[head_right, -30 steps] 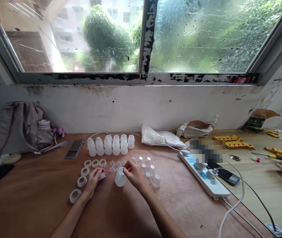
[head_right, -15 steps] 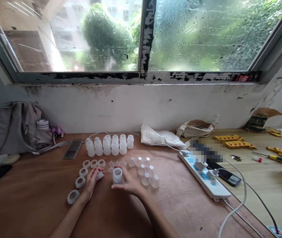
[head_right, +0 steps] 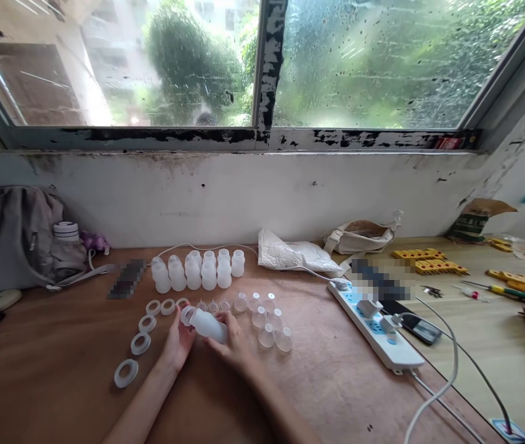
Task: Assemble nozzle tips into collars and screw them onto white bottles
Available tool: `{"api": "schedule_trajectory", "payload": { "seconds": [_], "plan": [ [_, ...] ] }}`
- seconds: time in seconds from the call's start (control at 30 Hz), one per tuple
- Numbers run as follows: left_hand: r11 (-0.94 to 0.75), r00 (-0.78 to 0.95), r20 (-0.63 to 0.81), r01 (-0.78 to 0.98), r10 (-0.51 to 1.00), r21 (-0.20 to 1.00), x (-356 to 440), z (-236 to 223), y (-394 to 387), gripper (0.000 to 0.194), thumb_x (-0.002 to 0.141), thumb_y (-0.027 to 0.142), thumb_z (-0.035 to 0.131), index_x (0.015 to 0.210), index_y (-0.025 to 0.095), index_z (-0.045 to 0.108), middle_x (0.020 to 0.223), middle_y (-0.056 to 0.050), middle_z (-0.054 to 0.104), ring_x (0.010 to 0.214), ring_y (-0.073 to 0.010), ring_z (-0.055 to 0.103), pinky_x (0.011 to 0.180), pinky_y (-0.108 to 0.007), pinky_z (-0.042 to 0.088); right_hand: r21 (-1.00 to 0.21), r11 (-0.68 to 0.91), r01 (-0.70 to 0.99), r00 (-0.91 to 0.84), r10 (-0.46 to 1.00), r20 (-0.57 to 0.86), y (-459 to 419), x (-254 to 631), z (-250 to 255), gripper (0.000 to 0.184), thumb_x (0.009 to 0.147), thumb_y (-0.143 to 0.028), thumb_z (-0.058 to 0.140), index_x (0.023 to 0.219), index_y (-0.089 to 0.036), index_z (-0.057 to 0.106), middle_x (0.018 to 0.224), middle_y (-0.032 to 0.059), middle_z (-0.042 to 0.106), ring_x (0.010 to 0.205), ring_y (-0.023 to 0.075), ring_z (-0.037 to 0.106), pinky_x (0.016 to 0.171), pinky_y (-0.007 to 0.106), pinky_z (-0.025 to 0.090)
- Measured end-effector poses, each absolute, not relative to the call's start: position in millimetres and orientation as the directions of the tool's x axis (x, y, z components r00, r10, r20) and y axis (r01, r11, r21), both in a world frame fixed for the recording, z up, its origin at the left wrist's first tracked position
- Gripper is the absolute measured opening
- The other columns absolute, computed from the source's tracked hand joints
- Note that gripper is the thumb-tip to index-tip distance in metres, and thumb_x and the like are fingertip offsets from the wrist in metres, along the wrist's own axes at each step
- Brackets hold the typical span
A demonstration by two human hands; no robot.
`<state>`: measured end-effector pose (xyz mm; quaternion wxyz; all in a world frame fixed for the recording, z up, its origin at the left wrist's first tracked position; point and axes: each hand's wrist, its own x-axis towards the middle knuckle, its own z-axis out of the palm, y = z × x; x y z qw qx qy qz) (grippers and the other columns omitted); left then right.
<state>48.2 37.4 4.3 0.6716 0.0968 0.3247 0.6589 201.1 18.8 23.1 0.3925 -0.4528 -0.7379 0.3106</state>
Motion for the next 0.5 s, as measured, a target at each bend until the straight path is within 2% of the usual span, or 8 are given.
{"api": "schedule_trajectory", "payload": {
  "seconds": [0.3,0.5],
  "plan": [
    [0.036,-0.193,-0.208,-0.645,0.959,0.763,46.6,3.6,24.5,0.03,0.069,0.038,0.062,0.09,0.018,0.061,0.092,-0.003,0.061,0.078,-0.0108,0.055,0.065,-0.018,0.042,-0.63,0.544,0.554,-0.276,0.834,0.478,18.9,198.0,12.8,0.037,0.069,-0.024,0.06,0.104,-0.025,0.05,0.099,0.0079,0.052,0.093,0.0243,0.049,0.08,0.038,0.042],
    [-0.014,-0.241,-0.167,-0.606,0.956,0.796,48.3,6.6,22.0,0.031,0.068,0.037,0.062,0.09,0.016,0.062,0.091,-0.004,0.061,0.083,-0.0124,0.055,0.07,-0.02,0.042,-0.522,0.593,0.613,-0.255,0.774,0.579,17.0,198.1,7.7,0.04,0.069,-0.022,0.06,0.108,-0.026,0.051,0.099,0.008,0.054,0.094,0.0243,0.048,0.079,0.04,0.042]
  ]
}}
